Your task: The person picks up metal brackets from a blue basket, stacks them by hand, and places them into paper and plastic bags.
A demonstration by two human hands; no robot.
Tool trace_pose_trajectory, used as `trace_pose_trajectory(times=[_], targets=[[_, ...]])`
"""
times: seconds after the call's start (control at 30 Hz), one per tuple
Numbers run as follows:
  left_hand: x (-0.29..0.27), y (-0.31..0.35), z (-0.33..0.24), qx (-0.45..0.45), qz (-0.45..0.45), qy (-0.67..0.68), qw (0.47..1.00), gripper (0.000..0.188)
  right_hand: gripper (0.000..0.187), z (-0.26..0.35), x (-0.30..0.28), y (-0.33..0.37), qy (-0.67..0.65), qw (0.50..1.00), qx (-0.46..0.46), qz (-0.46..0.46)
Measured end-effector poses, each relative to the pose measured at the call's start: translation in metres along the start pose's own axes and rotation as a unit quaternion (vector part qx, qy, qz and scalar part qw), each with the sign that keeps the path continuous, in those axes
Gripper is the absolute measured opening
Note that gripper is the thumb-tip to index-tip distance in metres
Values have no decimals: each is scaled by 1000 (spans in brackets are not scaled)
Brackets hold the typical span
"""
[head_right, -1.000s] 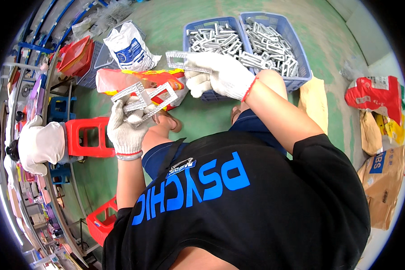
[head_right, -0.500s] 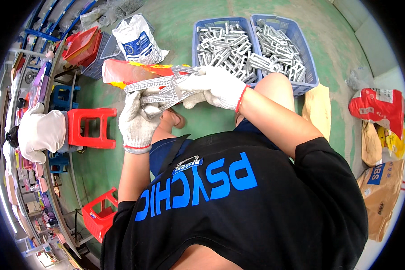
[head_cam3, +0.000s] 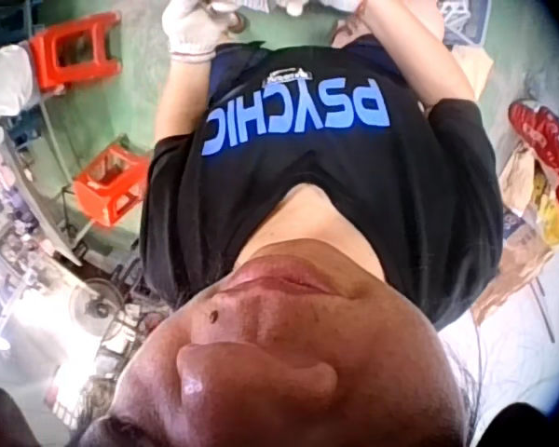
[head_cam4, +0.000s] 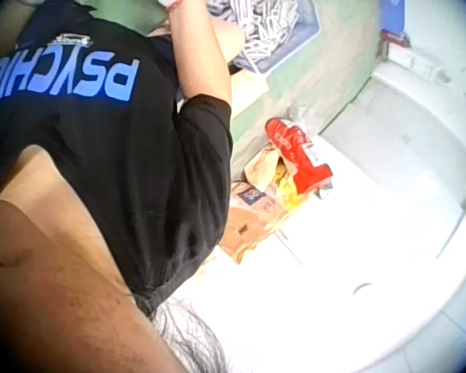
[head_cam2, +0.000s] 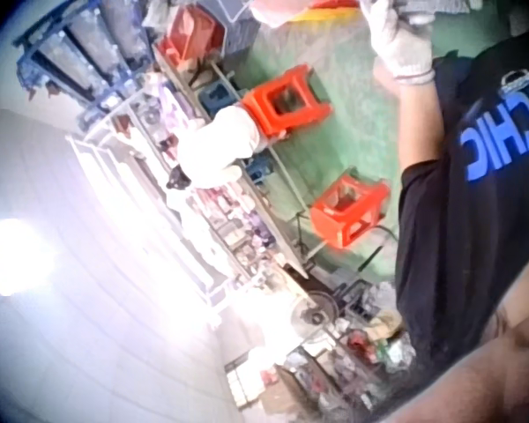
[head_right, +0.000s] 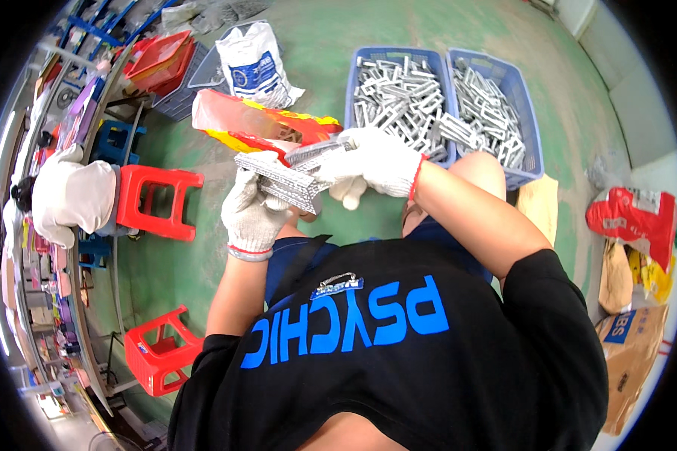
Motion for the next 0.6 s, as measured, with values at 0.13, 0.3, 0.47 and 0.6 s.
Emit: trace_pose_trajectory(times=[0.13,0.3,0.47,0.6], targets=[[-13,3,-15,55,-33,-30,997,38,24,22,3,-27,56,998,26,-24],[-47,16,-49,100,-17,-4,995,41,13,51,13,-98,155,986,30,-61],[-98,48,-76,150,-134,71,977,36,8,37,-5,-191,29,997,48,-50],[-119,75,-89,179,-182,11,967,30,17,37,-9,-254,218,969,44,-104]])
Point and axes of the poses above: each hand's wrist, its own y-axis away from the middle knuckle, its own x-axis out of the palm, z = x × y, the point moved 7 cm from there along -y, towards the middle knuckle, and after that the axes turned 8 degrees about z, right-handed, at the moved point
